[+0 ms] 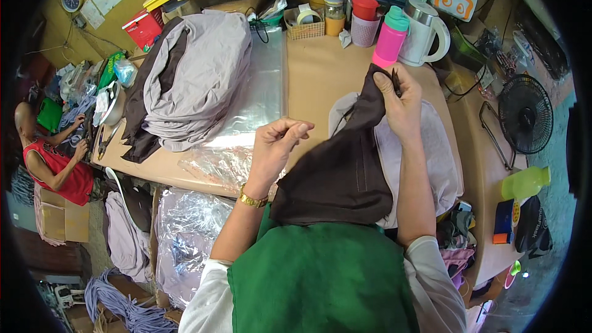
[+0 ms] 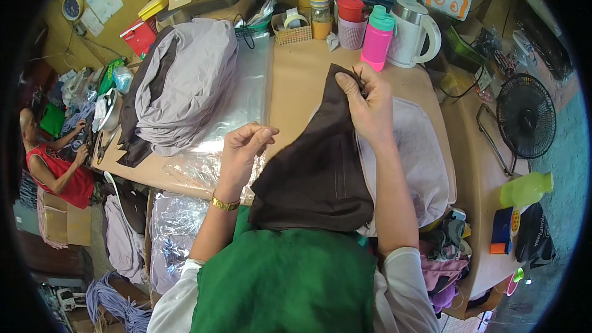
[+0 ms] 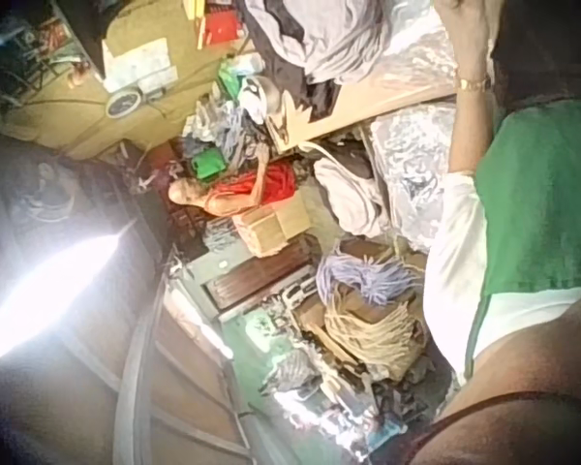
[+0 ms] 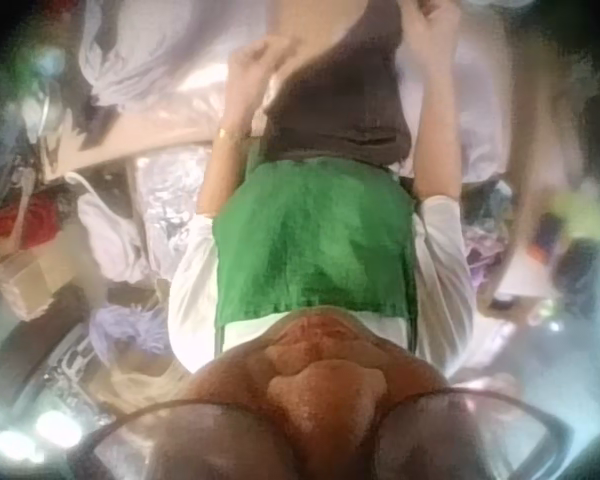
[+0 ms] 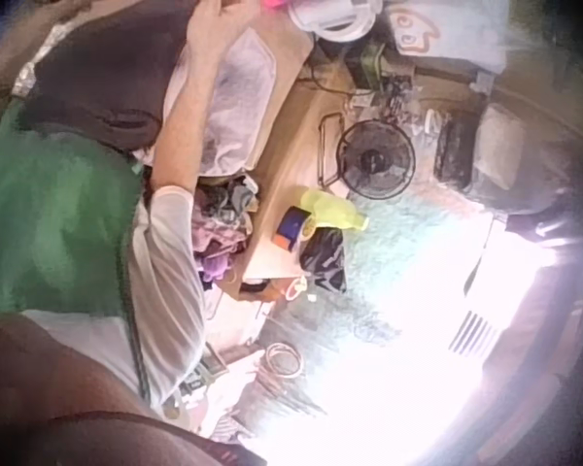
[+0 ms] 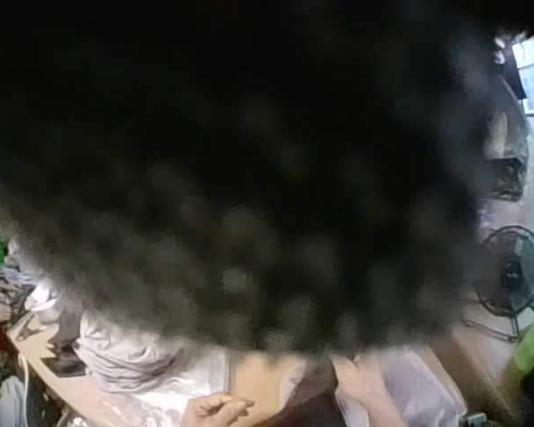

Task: The person fits a dark fabric lining inside a grey fabric bag shell, aligns the corners by hand, and zips the bag closed.

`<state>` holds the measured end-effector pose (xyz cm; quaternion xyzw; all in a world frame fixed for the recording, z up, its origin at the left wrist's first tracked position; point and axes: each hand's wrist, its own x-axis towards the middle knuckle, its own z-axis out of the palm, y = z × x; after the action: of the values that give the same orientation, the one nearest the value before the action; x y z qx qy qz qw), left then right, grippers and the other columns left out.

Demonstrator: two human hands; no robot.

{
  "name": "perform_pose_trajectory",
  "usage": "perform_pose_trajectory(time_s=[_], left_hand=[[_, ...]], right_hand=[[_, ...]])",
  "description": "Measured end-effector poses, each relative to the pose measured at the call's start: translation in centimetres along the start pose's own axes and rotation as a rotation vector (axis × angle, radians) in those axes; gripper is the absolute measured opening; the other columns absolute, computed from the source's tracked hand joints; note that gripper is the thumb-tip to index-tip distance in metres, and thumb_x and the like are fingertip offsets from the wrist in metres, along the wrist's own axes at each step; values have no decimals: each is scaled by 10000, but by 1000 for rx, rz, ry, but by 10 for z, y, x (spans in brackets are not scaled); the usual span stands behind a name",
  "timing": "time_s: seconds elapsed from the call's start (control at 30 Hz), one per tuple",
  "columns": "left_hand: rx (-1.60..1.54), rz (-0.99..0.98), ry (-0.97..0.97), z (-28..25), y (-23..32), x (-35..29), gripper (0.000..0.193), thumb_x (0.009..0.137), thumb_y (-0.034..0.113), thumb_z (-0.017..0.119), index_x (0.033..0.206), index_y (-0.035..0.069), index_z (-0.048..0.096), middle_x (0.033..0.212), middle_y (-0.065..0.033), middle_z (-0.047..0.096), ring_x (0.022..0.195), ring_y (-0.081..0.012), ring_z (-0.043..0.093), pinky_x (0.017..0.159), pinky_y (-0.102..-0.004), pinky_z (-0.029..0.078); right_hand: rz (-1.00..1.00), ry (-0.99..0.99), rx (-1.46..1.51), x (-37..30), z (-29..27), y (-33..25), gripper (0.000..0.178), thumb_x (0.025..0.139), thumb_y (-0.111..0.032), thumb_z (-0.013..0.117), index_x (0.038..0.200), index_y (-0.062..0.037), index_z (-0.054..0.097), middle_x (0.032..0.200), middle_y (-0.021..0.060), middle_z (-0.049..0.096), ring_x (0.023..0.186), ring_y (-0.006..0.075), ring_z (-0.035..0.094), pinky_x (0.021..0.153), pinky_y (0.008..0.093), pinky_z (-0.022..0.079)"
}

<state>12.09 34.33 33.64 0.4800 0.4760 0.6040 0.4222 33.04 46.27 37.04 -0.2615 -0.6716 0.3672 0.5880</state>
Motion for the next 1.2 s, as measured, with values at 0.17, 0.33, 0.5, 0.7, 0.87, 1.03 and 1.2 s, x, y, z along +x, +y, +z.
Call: perform_pose_trajectory(time_s=[0.17,0.33,0.5,0.7,0.87,1.03,1.2], left_hand=[[-105,18,-3,-18,-12,0,263,917,198,662,1098,7,667,699,57,518,591,-47,402,595,-196,396],[116,7,-131,17,5,4,427,828,180,752,1202,7,640,764,71,545,612,-49,402,608,-198,379],[280,87,-189,10,6,8,127,841,97,730,801,-21,706,676,27,534,636,-48,439,577,-227,349],[399,58,-126,-20,13,0,140,869,111,700,810,-16,702,701,-1,597,665,-69,500,615,-230,389],[-88,-99,-220,-53,-11,-6,166,912,162,660,832,16,666,731,20,564,643,-59,459,605,-212,383],[78,-14,-31,-11,-4,-13,178,892,195,694,908,21,658,831,30,541,606,-53,405,580,-195,367],[268,-85,-128,-7,-3,-12,148,855,150,735,878,17,676,732,52,572,632,-22,439,575,-195,360]], right_hand=[[15,43,6,-1,2,-2,251,930,-200,665,791,-45,525,708,-82,459,663,20,378,564,210,316],[70,2,7,-6,5,-2,249,930,-195,664,789,-47,521,706,-84,445,659,19,366,565,206,310],[42,34,12,-5,5,-4,246,933,-182,658,786,-50,512,702,-82,433,658,18,360,565,205,304],[45,73,-14,-6,-6,4,240,930,-178,662,782,-51,522,703,-84,453,661,18,377,571,199,313],[68,90,3,-5,-3,-1,260,926,-196,670,767,-53,522,703,-86,452,664,21,386,575,201,324],[88,77,18,-8,0,9,264,925,-216,672,774,-55,526,694,-87,429,659,25,369,569,209,318],[104,40,-15,-8,2,11,260,925,-211,671,779,-53,526,695,-89,412,657,26,354,570,209,307]])
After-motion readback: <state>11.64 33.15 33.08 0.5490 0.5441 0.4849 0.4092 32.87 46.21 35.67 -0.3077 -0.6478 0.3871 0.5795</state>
